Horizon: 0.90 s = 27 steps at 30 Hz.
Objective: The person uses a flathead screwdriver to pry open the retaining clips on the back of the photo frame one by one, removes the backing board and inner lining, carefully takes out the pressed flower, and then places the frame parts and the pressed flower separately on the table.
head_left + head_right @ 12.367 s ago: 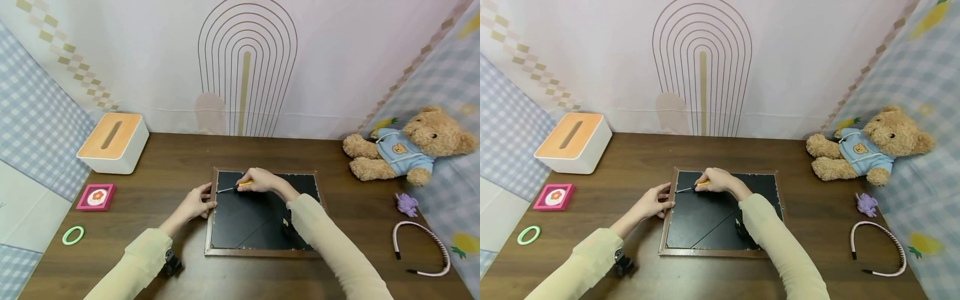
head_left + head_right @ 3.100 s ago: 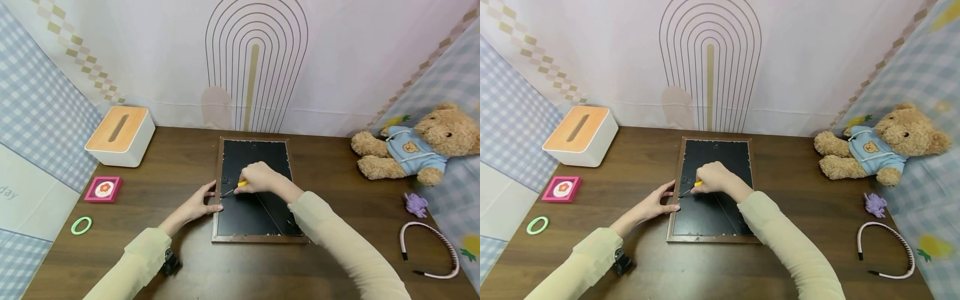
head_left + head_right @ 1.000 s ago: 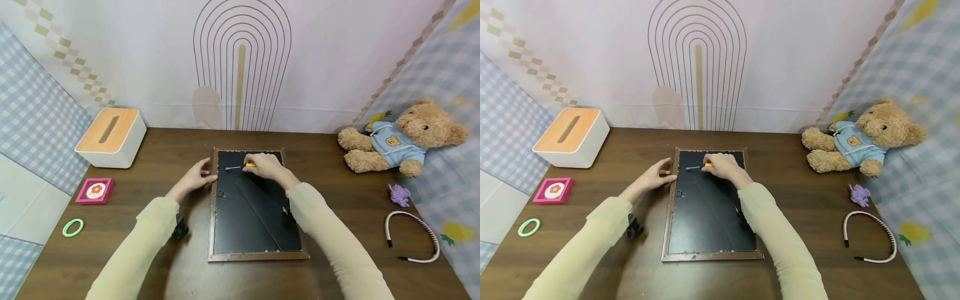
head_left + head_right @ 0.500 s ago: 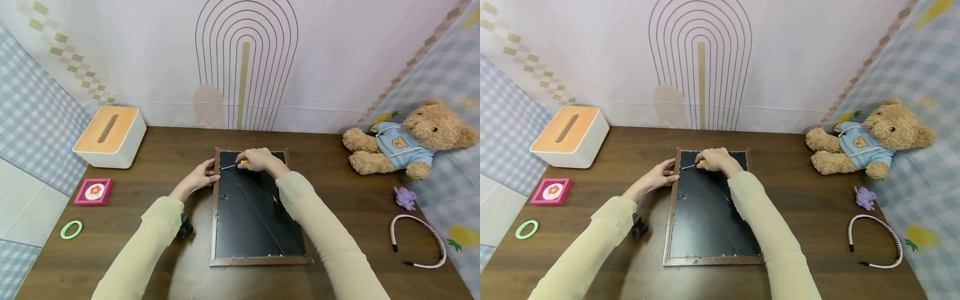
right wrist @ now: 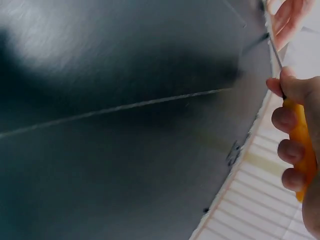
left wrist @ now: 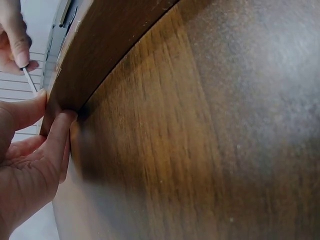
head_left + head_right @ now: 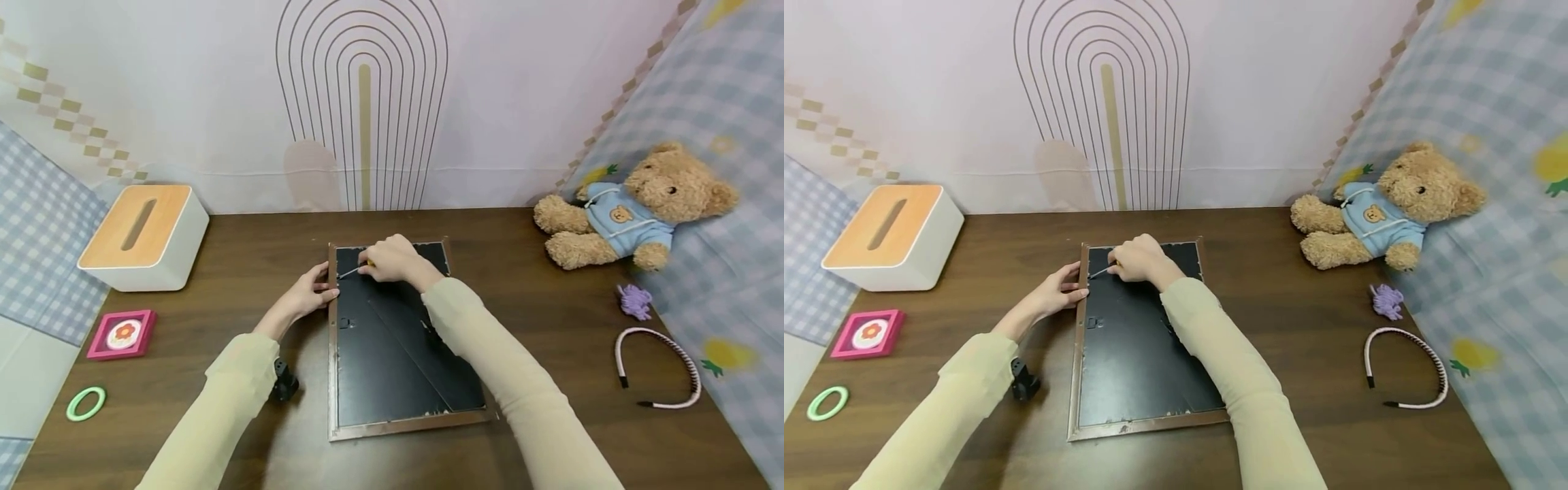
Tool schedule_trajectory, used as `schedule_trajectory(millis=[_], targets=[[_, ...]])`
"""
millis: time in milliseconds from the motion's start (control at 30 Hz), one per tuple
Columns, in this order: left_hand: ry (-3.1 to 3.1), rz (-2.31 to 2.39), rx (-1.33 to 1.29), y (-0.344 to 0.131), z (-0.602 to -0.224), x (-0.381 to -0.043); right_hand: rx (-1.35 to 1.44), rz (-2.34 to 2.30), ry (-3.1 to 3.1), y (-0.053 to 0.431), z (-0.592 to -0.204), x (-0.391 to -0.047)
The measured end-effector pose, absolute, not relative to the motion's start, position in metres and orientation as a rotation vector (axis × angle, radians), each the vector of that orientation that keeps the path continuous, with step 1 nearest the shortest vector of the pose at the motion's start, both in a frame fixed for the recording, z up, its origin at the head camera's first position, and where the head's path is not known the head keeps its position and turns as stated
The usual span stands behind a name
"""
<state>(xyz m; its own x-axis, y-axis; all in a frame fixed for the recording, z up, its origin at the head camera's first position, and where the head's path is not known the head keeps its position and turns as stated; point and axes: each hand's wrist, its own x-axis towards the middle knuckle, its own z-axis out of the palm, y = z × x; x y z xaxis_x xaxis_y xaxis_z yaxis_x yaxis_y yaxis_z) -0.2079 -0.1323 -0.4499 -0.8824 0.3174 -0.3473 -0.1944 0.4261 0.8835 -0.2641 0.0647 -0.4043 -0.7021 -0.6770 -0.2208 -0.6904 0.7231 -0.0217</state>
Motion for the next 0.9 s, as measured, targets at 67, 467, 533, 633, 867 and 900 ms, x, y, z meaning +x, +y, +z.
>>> schedule_trajectory(millis=[67,467,533,633,867,900], targets=[[2.219,1.448,0.102,-0.132,-0.449,-0.207,-1.124,0.159,2.742,0.061,-0.402,-0.262],[2.212,1.458,0.108,-0.127,-0.450,-0.213,-1.156,0.633,2.761,0.017,-0.367,-0.246],[2.188,1.547,0.174,-0.134,-0.473,-0.222,-1.155,0.683,2.749,0.005,-0.361,-0.245],[2.200,1.576,0.227,-0.141,-0.490,-0.229,-1.154,0.747,2.709,-0.012,-0.354,-0.244],[2.306,1.398,0.131,-0.128,-0.445,-0.210,-1.109,0.703,2.713,-0.023,-0.356,-0.248],[2.305,1.377,0.108,-0.128,-0.445,-0.212,-1.092,0.658,2.732,-0.018,-0.358,-0.249]])
